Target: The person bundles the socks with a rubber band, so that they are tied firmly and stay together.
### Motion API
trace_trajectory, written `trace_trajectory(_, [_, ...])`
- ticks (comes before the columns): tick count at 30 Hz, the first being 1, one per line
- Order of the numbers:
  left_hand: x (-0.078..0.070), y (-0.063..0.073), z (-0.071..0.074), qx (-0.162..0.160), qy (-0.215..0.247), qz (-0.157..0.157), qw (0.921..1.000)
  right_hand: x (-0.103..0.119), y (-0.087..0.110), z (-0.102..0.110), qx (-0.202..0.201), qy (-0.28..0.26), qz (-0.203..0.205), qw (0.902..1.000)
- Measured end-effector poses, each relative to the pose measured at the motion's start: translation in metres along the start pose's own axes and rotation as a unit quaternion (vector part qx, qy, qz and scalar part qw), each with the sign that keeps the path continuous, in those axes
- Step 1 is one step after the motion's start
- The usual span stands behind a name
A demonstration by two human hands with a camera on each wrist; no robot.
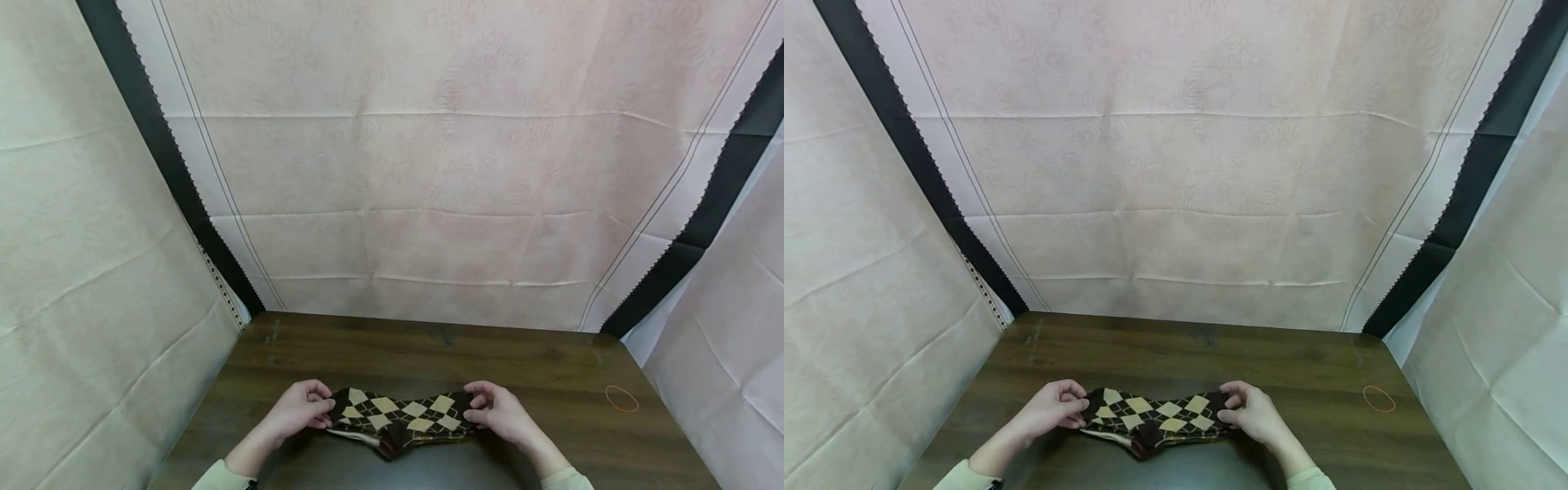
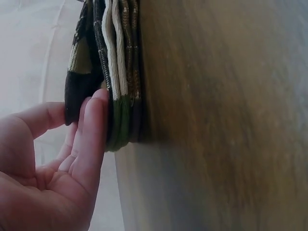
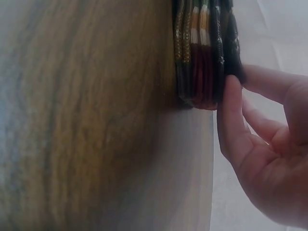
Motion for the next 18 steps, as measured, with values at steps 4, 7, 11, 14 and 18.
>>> trace_trajectory(4, [-0.0009, -0.0014, -0.0009, 0.0, 0.007, -0.005, 1.0, 0.0011, 0.0007, 0.0011, 0.003, -0.007, 0.004, 1.0])
trace_trajectory(7, [-0.0015, -0.0031, -0.0026, 0.0, 0.011, -0.012, 0.9999, 0.0012, 0.0011, 0.0031, 0.003, -0.008, -0.003, 1.0])
trace_trajectory(11, [-0.0011, -0.0054, -0.0047, -0.004, 0.01, -0.016, 0.9998, -0.0007, 0.0012, 0.0062, -0.007, 0.004, -0.013, 0.9999])
trace_trajectory(14, [0.0005, -0.0061, -0.0058, -0.009, 0.003, -0.015, 0.9998, -0.0035, 0.0013, 0.0067, -0.009, 0.013, -0.015, 0.9998])
trace_trajectory(18, [0.0031, -0.0064, -0.0064, -0.009, -0.003, -0.009, 0.9999, -0.0065, 0.002, 0.0069, -0.011, 0.017, -0.021, 0.9996])
Point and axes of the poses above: each hand's wrist, its own y-axis away from the middle knuckle, its own z-axis out of the back of the hand, x = y × z, the point moved 3 cm from there along -y, towards the middle knuckle, and after that the axes turned 10 degrees about -y, right-handed, at the moved point
